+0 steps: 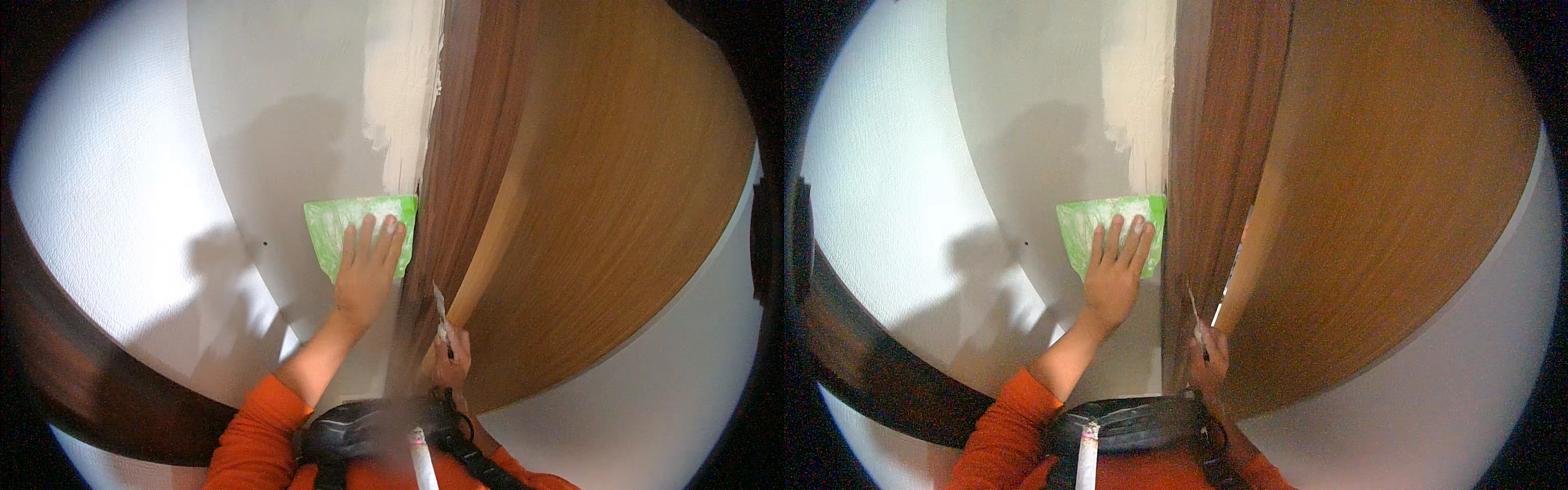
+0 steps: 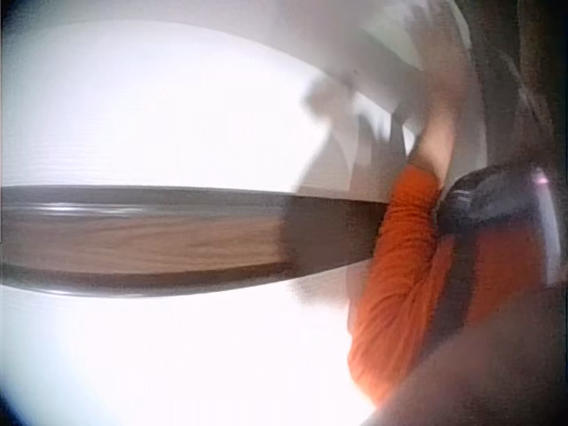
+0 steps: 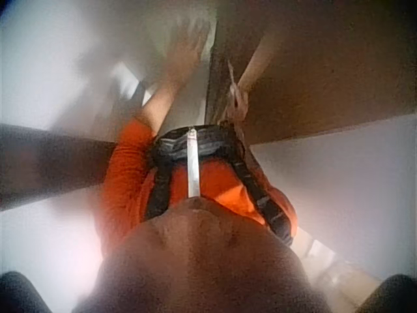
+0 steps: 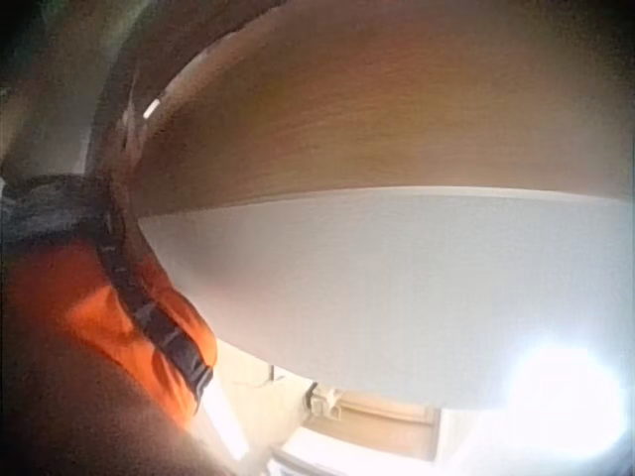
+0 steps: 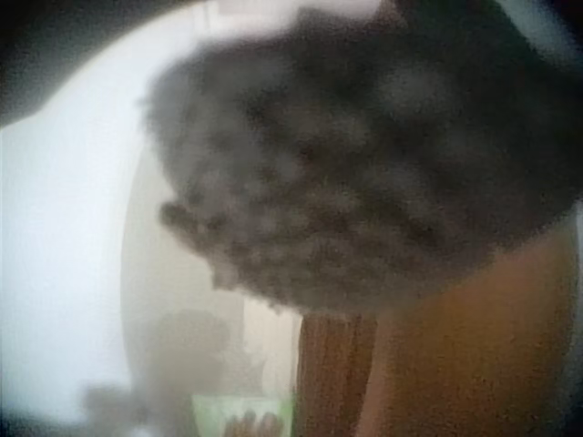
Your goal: The person applies white wall compound to a vertical wall section adjacent to a wooden trim using a putty knife and a green plastic scraper. They repeatedly scoop compound from a bucket, spread it along the wall, and smooth the surface.
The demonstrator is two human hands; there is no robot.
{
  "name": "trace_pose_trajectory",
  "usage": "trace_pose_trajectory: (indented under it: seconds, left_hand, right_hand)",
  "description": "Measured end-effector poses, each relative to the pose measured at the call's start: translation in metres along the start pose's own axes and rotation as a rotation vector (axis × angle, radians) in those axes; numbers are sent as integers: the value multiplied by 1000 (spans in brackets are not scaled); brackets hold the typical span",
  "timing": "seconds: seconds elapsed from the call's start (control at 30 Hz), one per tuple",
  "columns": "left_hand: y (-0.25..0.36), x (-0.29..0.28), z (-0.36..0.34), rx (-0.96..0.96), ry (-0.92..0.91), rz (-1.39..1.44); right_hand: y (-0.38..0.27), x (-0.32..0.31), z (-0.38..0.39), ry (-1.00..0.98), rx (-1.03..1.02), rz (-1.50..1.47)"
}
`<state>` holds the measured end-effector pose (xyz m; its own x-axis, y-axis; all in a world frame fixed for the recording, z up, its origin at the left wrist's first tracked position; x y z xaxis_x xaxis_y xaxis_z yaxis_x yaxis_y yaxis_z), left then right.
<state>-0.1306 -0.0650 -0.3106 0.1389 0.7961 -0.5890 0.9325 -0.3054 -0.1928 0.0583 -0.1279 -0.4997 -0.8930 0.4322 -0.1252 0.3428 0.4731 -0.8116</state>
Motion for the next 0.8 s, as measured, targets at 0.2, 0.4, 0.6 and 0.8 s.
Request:
trace_pose_trajectory:
  seconds: [0.2,0.4,0.6,0.8]
  left_hand:
    - [-5,-56,-31,-125,236,79]
    - [-64,-140,-181,62,467,-232]
    - [-64,-159,-222,171,519,-316]
    - [-47,-122,-160,145,353,-255]
  right_hand:
    - [1,3,1,60,-57,-83]
    - [-7,2,-1,22,12,-52]
    - [-17,0,-1,12,-20,-16]
    - [-21,4,-1,33,65,-116]
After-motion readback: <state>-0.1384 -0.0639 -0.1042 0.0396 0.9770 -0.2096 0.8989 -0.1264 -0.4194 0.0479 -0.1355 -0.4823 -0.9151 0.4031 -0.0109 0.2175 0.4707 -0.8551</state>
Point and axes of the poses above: each hand's wrist, its own z-axis away from the middle knuckle, its own x-axis out of the palm, y = z × x, the point moved 1 cm from there along -z, towards the middle knuckle, and after that the axes turned 2 degrees about -z, right-handed, at the moved point
